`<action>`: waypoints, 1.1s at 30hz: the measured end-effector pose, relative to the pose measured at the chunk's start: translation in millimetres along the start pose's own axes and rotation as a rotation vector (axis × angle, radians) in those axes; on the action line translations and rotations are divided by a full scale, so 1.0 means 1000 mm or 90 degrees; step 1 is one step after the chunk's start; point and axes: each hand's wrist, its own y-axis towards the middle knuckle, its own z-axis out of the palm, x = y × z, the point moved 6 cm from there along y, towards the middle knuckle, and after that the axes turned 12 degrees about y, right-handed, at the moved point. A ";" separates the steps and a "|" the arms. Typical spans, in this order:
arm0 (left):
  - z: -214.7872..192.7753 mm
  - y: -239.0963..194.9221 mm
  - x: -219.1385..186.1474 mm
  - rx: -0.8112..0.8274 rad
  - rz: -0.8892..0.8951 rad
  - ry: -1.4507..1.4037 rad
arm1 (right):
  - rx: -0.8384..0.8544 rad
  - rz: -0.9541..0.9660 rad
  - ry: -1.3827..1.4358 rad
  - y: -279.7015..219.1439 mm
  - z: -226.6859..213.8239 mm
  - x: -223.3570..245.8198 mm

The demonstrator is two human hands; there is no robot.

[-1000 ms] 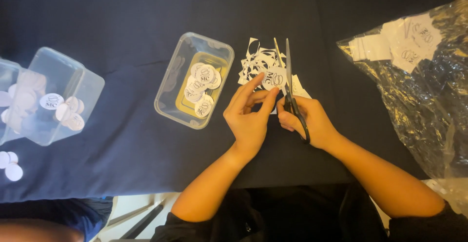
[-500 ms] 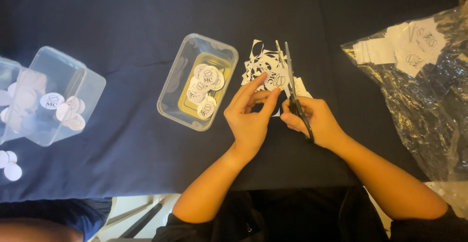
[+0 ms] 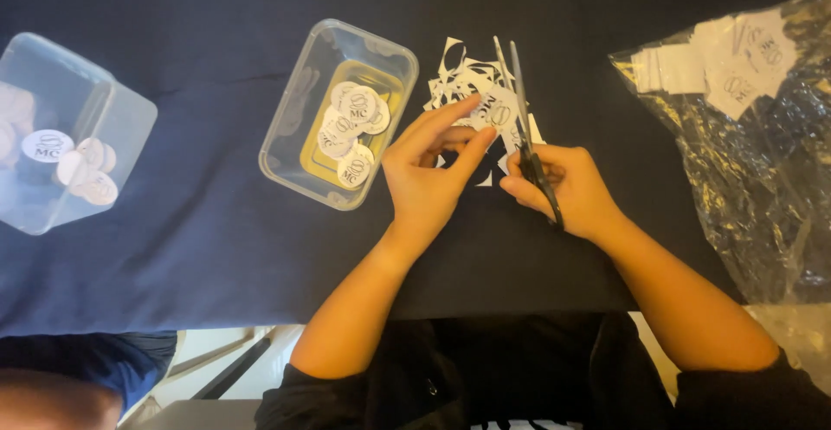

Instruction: Manually cutting circular labels from a printed sheet using scissors and placing them into a plastic container.

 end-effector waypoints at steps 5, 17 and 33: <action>-0.002 0.002 0.008 0.026 0.005 0.001 | 0.000 0.002 -0.010 0.001 -0.002 -0.009; -0.004 0.007 0.005 0.048 0.007 0.000 | 0.011 0.003 -0.008 0.003 -0.001 -0.010; -0.008 0.015 0.000 0.101 -0.001 -0.013 | 0.023 0.039 -0.007 0.001 -0.007 0.000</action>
